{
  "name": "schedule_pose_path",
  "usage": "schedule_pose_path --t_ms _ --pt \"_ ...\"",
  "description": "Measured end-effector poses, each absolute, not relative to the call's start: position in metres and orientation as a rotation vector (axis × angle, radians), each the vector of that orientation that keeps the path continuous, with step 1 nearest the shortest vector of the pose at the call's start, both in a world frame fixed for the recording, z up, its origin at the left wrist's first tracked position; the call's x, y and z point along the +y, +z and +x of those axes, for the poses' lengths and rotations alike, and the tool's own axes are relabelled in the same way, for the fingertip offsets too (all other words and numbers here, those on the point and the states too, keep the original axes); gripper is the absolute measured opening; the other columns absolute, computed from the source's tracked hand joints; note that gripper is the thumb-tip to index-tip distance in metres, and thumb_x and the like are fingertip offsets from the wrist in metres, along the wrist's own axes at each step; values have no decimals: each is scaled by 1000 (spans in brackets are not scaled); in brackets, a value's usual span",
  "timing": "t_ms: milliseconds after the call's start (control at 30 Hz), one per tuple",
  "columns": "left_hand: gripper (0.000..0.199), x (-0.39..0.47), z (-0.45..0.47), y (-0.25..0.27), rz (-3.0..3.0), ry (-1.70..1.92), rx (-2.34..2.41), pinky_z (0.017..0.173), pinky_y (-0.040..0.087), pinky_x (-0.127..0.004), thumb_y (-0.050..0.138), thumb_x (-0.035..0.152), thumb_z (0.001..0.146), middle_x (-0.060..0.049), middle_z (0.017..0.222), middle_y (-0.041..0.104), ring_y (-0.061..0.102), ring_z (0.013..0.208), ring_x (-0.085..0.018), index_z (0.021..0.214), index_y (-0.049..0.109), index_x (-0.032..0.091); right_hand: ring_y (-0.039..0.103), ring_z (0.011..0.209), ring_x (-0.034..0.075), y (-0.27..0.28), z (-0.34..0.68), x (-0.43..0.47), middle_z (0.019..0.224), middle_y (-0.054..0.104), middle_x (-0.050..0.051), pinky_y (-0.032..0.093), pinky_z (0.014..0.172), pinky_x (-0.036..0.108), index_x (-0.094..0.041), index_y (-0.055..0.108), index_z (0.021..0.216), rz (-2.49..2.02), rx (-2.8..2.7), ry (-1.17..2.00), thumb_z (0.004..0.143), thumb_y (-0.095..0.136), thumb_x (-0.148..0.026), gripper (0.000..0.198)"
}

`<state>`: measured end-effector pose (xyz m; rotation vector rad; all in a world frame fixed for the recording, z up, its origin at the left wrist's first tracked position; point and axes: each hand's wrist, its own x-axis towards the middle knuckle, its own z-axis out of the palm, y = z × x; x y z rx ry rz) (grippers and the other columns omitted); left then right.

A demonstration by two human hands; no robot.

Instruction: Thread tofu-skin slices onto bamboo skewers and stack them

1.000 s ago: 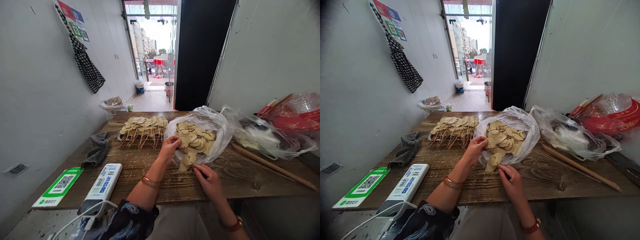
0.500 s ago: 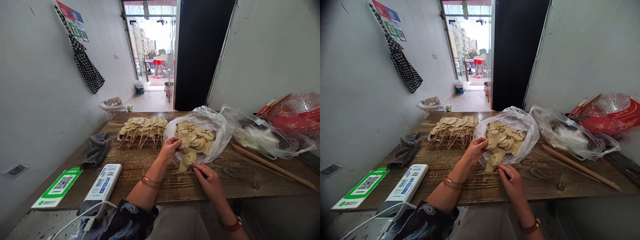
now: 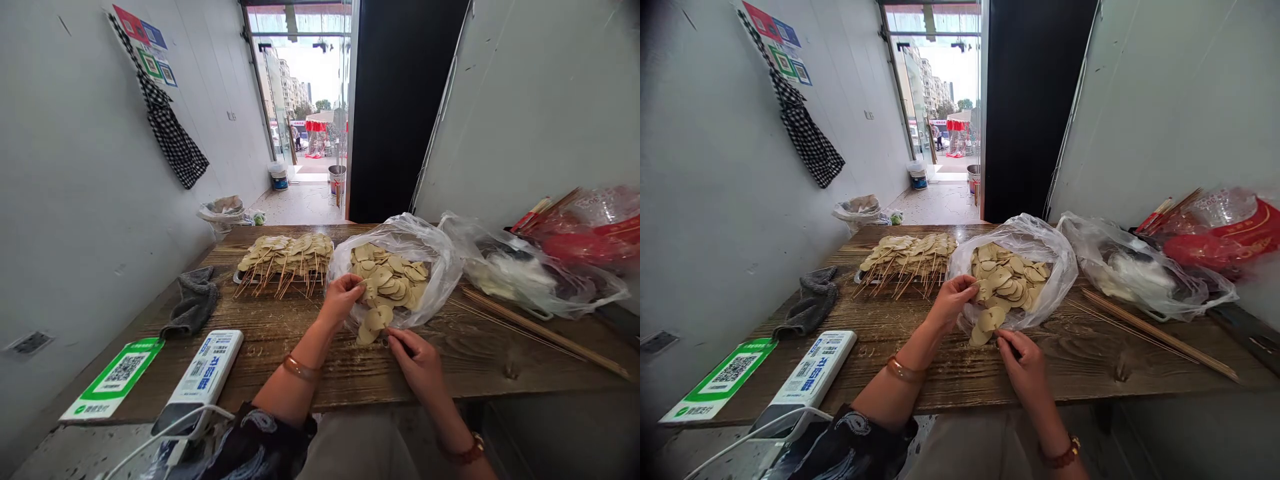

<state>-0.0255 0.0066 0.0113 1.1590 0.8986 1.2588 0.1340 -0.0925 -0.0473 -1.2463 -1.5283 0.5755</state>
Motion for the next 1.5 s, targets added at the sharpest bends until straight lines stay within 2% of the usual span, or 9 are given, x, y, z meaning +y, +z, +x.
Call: schedule_pose_path --t_ms 467,633,867,1067,1333,1500 --pt "14 11 -25 5 1388 1262 998 52 33 -19 68 23 63 2 57 53 44 54 -7 68 60 13 67 85 23 -46 134 -92 91 73 7 52 77 34 -20 73 89 -1280 -1508 578 84 54 -33 24" --pt "24 6 -23 8 1313 1142 875 52 33 -19 74 30 62 2 59 53 44 54 -6 71 61 12 67 83 22 -44 135 -93 90 73 7 52 76 33 -20 72 91 -1291 -1470 592 85 54 -34 24" --pt "40 2 -22 10 1050 1072 760 62 45 -23 74 43 64 -3 79 61 54 68 -11 88 64 13 67 80 21 -40 137 -97 89 73 7 52 74 31 -19 73 93 -1290 -1408 642 84 54 -36 26" --pt "41 0 -21 7 989 985 711 59 42 -19 80 36 57 -1 74 61 53 62 -7 86 66 11 66 83 21 -37 135 -97 90 73 7 51 75 31 -19 73 90 -1253 -1463 673 83 55 -33 24" --pt "43 3 -25 9 961 1030 741 60 44 -22 82 34 54 -3 77 65 57 63 -9 88 66 11 66 86 23 -40 135 -95 93 73 8 50 79 34 -20 74 92 -1228 -1464 736 83 57 -34 24" --pt "44 5 -26 9 996 1031 768 60 43 -21 82 34 54 -3 76 65 57 62 -9 87 66 11 64 75 20 -40 139 -95 68 66 4 50 70 30 -18 73 93 -1220 -1444 817 84 56 -36 27"
